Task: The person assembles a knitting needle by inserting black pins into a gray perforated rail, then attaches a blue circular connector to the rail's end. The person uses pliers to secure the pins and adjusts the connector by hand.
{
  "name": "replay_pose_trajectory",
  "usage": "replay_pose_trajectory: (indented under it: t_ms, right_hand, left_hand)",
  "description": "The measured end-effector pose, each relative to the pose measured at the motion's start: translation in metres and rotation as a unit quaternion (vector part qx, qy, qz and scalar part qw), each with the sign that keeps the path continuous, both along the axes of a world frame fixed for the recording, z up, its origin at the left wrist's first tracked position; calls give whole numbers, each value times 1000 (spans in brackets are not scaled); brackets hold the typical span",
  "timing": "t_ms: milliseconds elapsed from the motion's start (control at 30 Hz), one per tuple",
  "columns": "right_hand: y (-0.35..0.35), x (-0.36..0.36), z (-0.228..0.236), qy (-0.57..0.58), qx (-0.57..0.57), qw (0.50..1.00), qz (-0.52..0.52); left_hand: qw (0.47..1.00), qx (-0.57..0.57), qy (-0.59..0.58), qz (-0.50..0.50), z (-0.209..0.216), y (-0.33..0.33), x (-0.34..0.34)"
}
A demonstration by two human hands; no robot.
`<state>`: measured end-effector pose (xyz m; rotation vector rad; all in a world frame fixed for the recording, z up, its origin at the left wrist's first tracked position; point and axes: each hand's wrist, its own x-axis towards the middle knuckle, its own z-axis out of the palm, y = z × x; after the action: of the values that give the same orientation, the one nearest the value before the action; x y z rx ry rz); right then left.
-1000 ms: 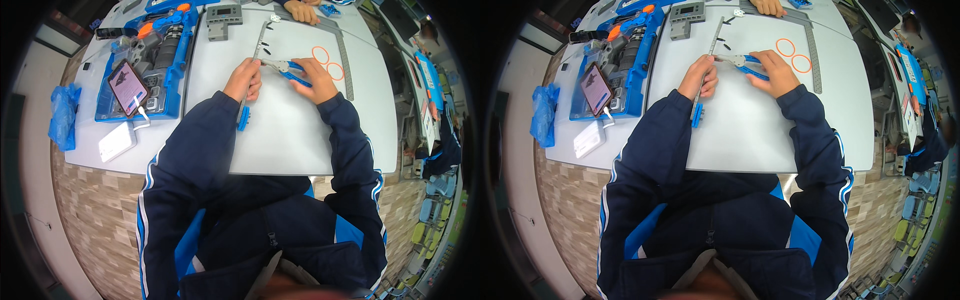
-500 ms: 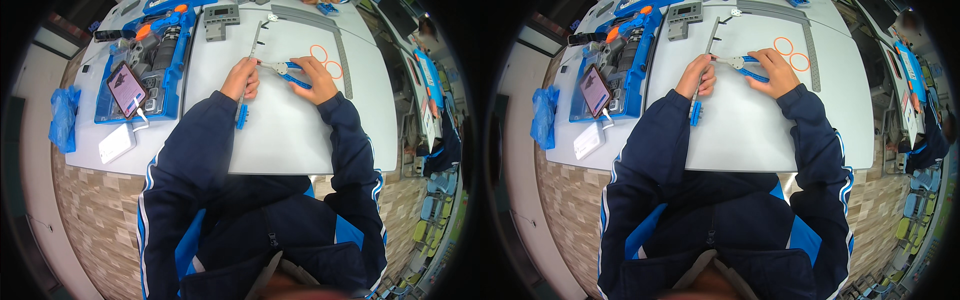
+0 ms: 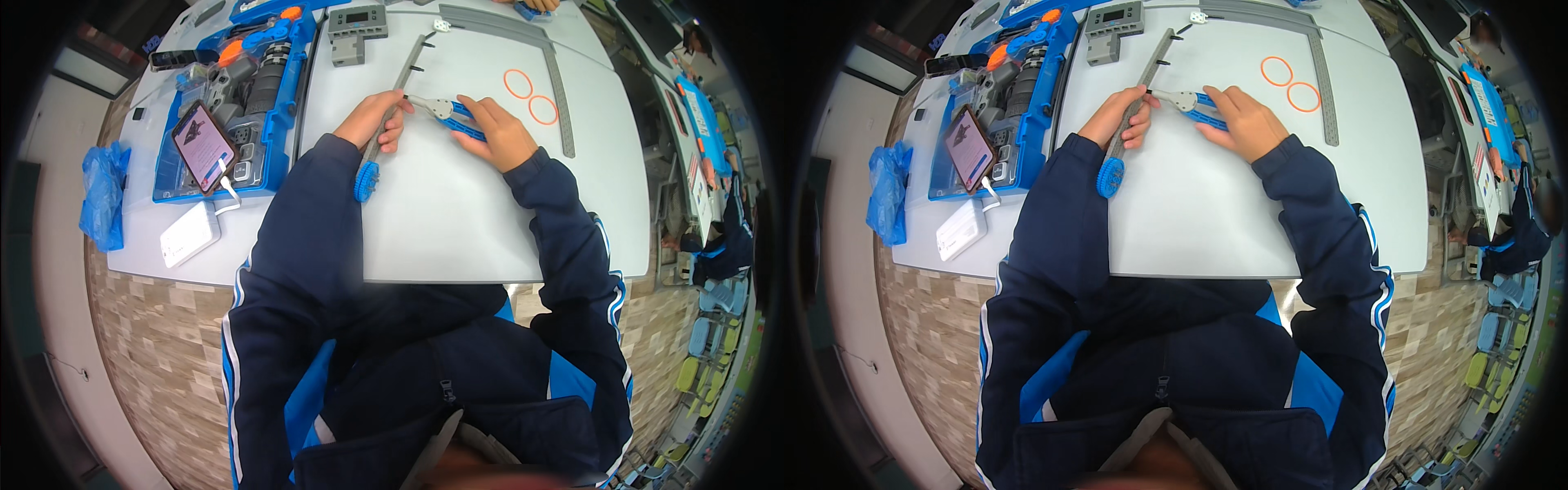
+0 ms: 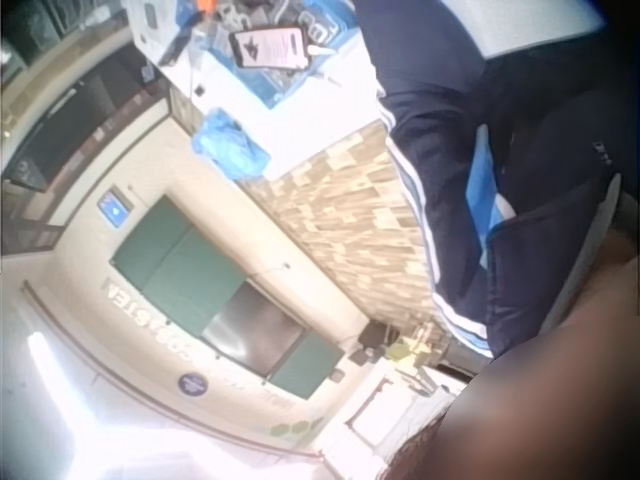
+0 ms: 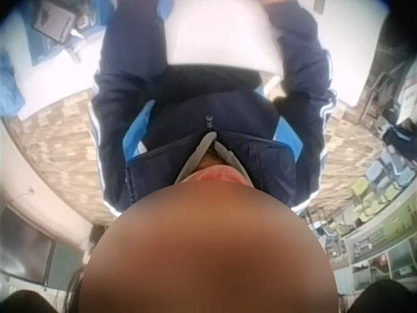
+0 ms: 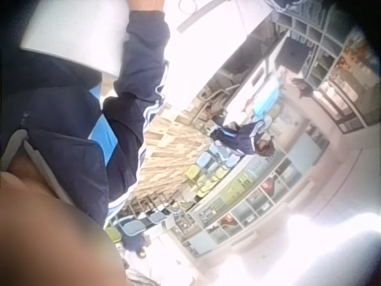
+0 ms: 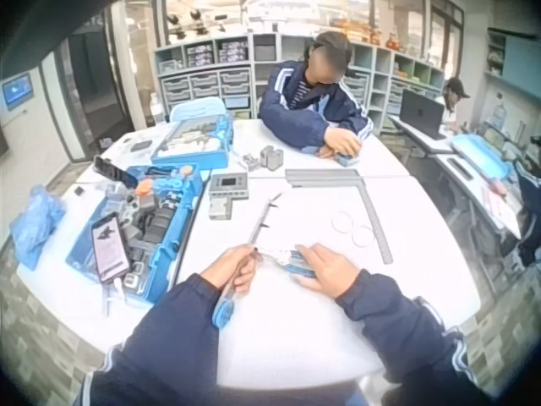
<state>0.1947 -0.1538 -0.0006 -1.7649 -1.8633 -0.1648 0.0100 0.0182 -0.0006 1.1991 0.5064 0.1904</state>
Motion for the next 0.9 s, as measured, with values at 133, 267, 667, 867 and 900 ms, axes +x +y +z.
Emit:
replay_pose_trajectory:
  t_ms: [133, 267, 667, 867, 900]
  right_hand:
    - [-2, -1, -2, -16, -28, 999, -5]
    - [-10, 5, -2, 47, -19, 999, 15]
    - [-41, 3, 13, 707, -275, 650, -42]
    - [-59, -26, -15, 159, -15, 986, -46]
    - [-64, -29, -17, 99, 16, 994, -49]
  left_hand:
    - [1000, -3, 2, -16, -2, 8, 0]
    - [1000, -5, 15, -22, -5, 4, 1]
    - [995, 58, 46, -63, 2, -14, 3]
    - [993, 55, 63, -88, 3, -25, 5]
    - [991, 61, 64, -100, 4, -26, 6]
